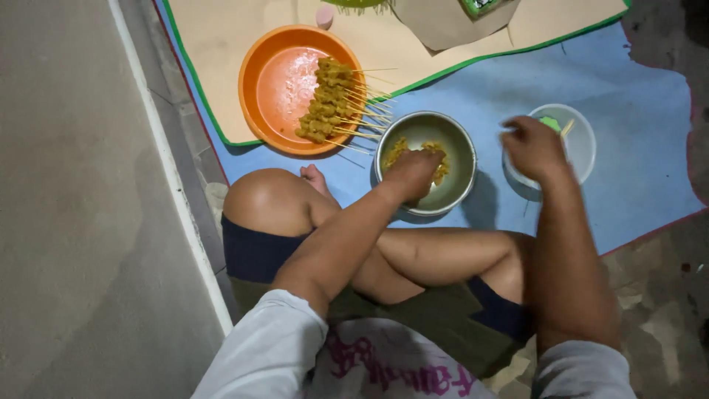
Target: The person sits cross-legged on the floor and threads marinated meat from a metal bowl onto wooden skewers. Completed skewers are placed into an orange tray. The person handles the meat and skewers by hand.
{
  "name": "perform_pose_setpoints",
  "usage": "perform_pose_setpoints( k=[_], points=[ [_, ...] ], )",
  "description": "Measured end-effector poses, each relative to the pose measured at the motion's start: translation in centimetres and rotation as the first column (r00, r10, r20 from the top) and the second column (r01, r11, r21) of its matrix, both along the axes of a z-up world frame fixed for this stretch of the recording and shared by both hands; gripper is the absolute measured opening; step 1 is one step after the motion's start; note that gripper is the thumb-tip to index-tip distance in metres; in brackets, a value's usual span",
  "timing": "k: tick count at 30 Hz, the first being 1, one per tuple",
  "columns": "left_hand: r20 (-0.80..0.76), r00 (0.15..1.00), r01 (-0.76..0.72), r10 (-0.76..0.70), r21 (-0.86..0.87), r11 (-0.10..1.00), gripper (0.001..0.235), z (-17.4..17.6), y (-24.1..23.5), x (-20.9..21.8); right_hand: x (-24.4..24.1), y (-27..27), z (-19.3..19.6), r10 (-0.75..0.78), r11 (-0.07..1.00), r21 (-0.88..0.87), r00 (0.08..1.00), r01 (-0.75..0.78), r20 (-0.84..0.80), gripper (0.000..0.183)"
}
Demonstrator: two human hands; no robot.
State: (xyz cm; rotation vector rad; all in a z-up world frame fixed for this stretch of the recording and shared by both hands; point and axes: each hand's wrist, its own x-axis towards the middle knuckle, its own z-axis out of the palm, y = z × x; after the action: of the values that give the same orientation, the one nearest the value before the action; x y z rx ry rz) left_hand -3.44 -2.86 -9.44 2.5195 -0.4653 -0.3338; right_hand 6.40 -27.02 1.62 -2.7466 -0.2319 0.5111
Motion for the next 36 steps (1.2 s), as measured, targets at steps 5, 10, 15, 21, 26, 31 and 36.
perform_pose_setpoints(
  k=[5,10,15,21,26,31,36],
  points=[
    [-0.169,0.984,-0.059,0.051,-0.044,0.997,0.072,3.3,0.2,-0.8,-1.8,-9.8,-2.0,-0.271,0.955,-0.111,0.961,0.276,0.061,0.043],
    [-0.174,0.983,-0.054,0.058,0.030,0.998,0.079,2.3,-0.5,0.4,-4.7,-15.7,-6.0,-0.653,0.709,0.201,0.737,0.676,-0.174,0.025],
    [-0.038,0.998,-0.048,0.049,0.024,0.999,0.066,0.9,-0.2,0.4,-2.9,-19.3,-11.6,-0.515,0.854,0.103,0.856,0.510,0.035,0.027],
    [-0.103,0.995,0.009,-0.008,0.010,1.000,0.076,0.8,0.0,0.5,-2.2,-18.3,-13.3,-0.510,0.854,0.121,0.860,0.506,0.004,0.027],
    [-0.073,0.997,0.032,-0.027,0.078,0.996,0.075,2.8,0.2,-0.3,-2.1,-17.2,-12.6,-0.473,0.881,-0.004,0.881,0.473,0.019,0.025],
    [-0.034,0.999,0.021,-0.017,0.121,0.992,0.067,1.9,0.4,-0.2,-2.3,-17.1,-12.8,-0.476,0.878,-0.042,0.879,0.477,0.027,0.022],
    [0.052,0.999,0.007,-0.013,0.115,0.993,0.072,0.8,0.5,-0.1,-2.6,-15.5,-10.5,-0.494,0.867,-0.113,0.867,0.485,-0.063,0.026]
  ],
)
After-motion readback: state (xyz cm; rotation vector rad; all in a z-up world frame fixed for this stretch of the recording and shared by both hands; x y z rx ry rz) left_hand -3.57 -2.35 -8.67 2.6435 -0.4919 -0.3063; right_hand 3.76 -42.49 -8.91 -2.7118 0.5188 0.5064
